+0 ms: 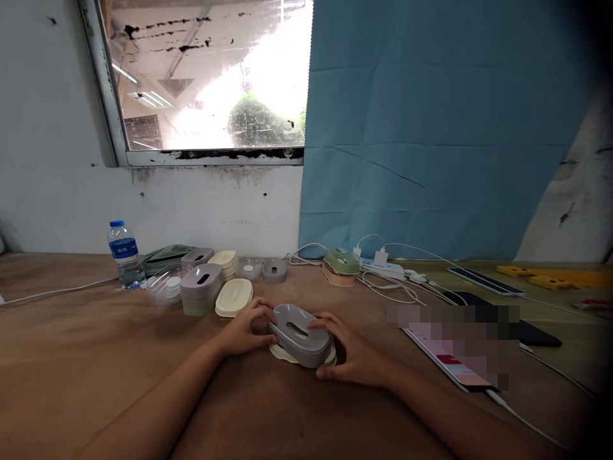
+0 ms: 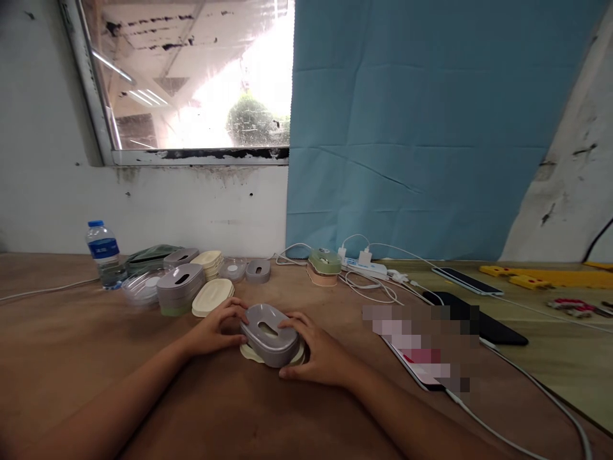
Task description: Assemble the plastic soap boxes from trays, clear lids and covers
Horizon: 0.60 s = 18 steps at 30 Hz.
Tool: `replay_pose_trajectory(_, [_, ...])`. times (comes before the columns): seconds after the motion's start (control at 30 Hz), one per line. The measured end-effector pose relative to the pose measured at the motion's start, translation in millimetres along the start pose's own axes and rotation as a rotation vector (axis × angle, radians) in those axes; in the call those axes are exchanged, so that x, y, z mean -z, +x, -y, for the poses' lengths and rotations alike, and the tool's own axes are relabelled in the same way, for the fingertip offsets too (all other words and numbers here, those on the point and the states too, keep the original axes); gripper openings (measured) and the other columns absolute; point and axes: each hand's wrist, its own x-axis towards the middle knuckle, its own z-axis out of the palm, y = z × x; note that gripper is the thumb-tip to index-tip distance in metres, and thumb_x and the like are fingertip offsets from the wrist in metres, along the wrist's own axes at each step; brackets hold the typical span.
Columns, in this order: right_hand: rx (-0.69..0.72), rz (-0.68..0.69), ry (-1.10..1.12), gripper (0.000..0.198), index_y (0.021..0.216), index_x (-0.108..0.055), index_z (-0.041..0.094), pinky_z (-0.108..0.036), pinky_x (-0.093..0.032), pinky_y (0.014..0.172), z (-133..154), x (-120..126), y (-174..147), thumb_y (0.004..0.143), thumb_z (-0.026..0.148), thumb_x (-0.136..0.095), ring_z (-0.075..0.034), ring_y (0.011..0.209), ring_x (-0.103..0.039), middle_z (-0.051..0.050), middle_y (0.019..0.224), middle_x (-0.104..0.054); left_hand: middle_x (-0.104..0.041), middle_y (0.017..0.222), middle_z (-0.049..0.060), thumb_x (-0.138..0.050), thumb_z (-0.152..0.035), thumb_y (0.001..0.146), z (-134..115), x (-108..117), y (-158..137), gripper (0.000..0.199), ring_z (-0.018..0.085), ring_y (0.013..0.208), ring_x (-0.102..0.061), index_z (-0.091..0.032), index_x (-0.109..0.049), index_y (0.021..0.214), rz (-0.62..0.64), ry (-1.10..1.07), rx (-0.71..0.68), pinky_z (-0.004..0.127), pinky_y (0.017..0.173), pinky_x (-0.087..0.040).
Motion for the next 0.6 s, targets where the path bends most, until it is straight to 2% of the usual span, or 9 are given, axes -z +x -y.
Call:
replay_pose_trajectory(0.2, [-0.018, -0.110, 0.098, 0.052, 0.107, -0.047, 0.022, -0.034, -0.042, 0.085, -5, -2, 1, 0.060, 0.033, -0.068, -0.023, 0.102, -0.047, -0.007, 0.112, -0.046, -0.047, 0.100, 0.006, -0.066, -0.035, 0.065, -10, -1, 1, 0.026, 0.018, 0.096, -0.048, -0.017, -0.058, 0.082, -0.097, 0.042, -0.030, 0.030, 0.087, -0.039])
replay_pose_trajectory(0.27, [-0.013, -0.111, 0.133, 0.048, 0.108, -0.047, 0.022, -0.033, -0.043, 0.084, -4, 0, 1, 0.063, 0.025, -0.064, -0.022, 0.102, -0.047, -0.007, 0.112, -0.046, -0.049, 0.095, 0.005, -0.066, -0.037, 0.065, -15, -2, 1, 0.026, 0.017, 0.090, -0.049, -0.017, -0.058, 0.079, -0.091, 0.081, -0.027, 0.029, 0.082, -0.040])
replay_pose_trajectory(0.4, [-0.004, -0.039, 0.057, 0.048, 0.106, -0.049, 0.022, -0.035, -0.038, 0.090, 0, 4, -1, 0.060, 0.019, -0.063, -0.024, 0.106, -0.044, -0.007, 0.115, -0.043, -0.053, 0.087, 0.003, -0.066, -0.040, 0.063, -22, -6, 1, 0.026, 0.016, 0.082, -0.049, -0.018, -0.058, 0.074, 0.019, 0.187, -0.027, 0.027, 0.074, -0.040])
replay_pose_trajectory(0.5, [-0.027, 0.028, 0.004, 0.052, 0.108, -0.049, 0.023, -0.036, -0.036, 0.091, 1, 5, -3, 0.058, 0.024, -0.065, -0.025, 0.107, -0.043, -0.006, 0.115, -0.043, -0.054, 0.086, 0.003, -0.066, -0.040, 0.064, -23, -7, 2, 0.026, 0.016, 0.082, -0.049, -0.018, -0.058, 0.074, 0.066, 0.202, -0.027, 0.026, 0.072, -0.039])
replay_pose_trajectory(0.6, [-0.060, 0.105, -0.007, 0.065, 0.116, -0.043, 0.026, -0.035, -0.036, 0.091, 1, 5, -4, 0.057, 0.033, -0.068, -0.026, 0.110, -0.040, -0.005, 0.121, -0.038, -0.053, 0.085, 0.002, -0.066, -0.039, 0.064, -21, -7, 2, 0.026, 0.015, 0.080, -0.049, -0.018, -0.057, 0.075, 0.075, 0.167, -0.012, 0.025, 0.070, -0.039])
